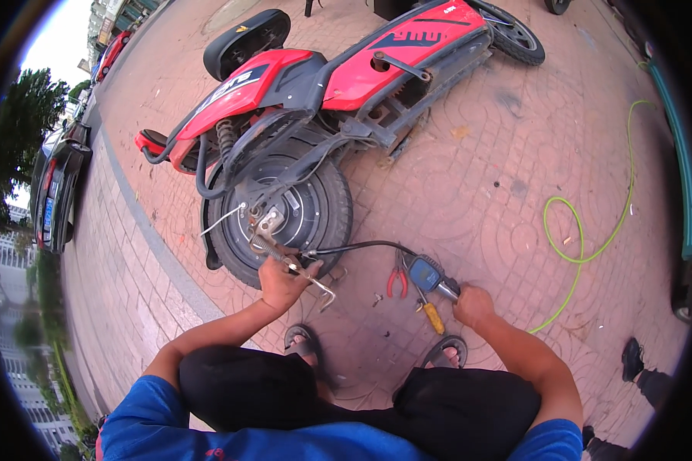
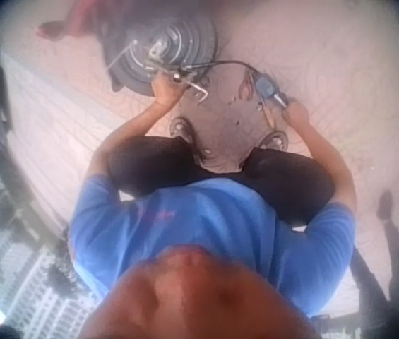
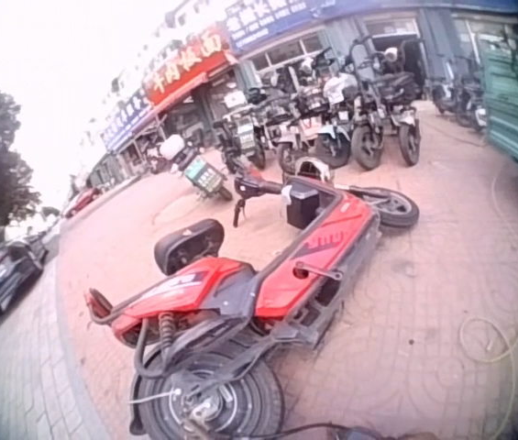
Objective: The person repairs a red scooter by using pliers and a screwdriver to manipulate parts of the rear wheel assembly, and then uses a power tool to tighten or loosen components.
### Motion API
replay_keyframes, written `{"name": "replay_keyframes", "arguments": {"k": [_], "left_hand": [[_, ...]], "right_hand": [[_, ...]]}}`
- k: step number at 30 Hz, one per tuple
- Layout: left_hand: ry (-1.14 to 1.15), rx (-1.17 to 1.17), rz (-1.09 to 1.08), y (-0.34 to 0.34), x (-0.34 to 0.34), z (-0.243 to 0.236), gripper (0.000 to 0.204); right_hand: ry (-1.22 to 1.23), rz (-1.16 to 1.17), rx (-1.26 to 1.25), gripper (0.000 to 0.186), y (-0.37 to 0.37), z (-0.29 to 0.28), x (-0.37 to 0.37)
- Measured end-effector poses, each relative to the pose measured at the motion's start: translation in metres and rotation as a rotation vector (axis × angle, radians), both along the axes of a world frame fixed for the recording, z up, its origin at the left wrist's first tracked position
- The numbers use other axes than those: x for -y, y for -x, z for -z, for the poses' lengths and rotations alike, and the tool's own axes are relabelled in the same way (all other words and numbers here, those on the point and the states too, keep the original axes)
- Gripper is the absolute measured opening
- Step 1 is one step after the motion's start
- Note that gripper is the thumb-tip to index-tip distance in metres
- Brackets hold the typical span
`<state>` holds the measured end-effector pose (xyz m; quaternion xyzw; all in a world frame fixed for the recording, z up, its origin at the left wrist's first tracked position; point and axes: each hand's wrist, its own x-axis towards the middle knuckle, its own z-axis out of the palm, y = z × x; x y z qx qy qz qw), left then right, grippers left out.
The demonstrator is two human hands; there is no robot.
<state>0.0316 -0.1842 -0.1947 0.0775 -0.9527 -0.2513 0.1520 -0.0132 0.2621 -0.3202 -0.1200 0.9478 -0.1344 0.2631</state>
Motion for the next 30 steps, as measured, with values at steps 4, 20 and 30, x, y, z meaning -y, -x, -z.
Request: {"name": "replay_keyframes", "arguments": {"k": [4, 20, 30], "left_hand": [[0.027, -0.054, 0.005, 0.0007, -0.0008, 0.0014, 0.047], [0.029, -0.049, 0.003, 0.0015, 0.0015, 0.0018, 0.048], [0.030, -0.030, -0.003, 0.0012, 0.0001, -0.0020, 0.047]], "right_hand": [[-0.005, 0.016, 0.001, 0.027, 0.0003, 0.0007, 0.0001], [-0.032, -0.008, 0.021, 0.028, 0.0023, 0.0013, 0.0018], [-0.043, -0.015, 0.013, 0.028, 0.0011, 0.0051, 0.0005]]}}
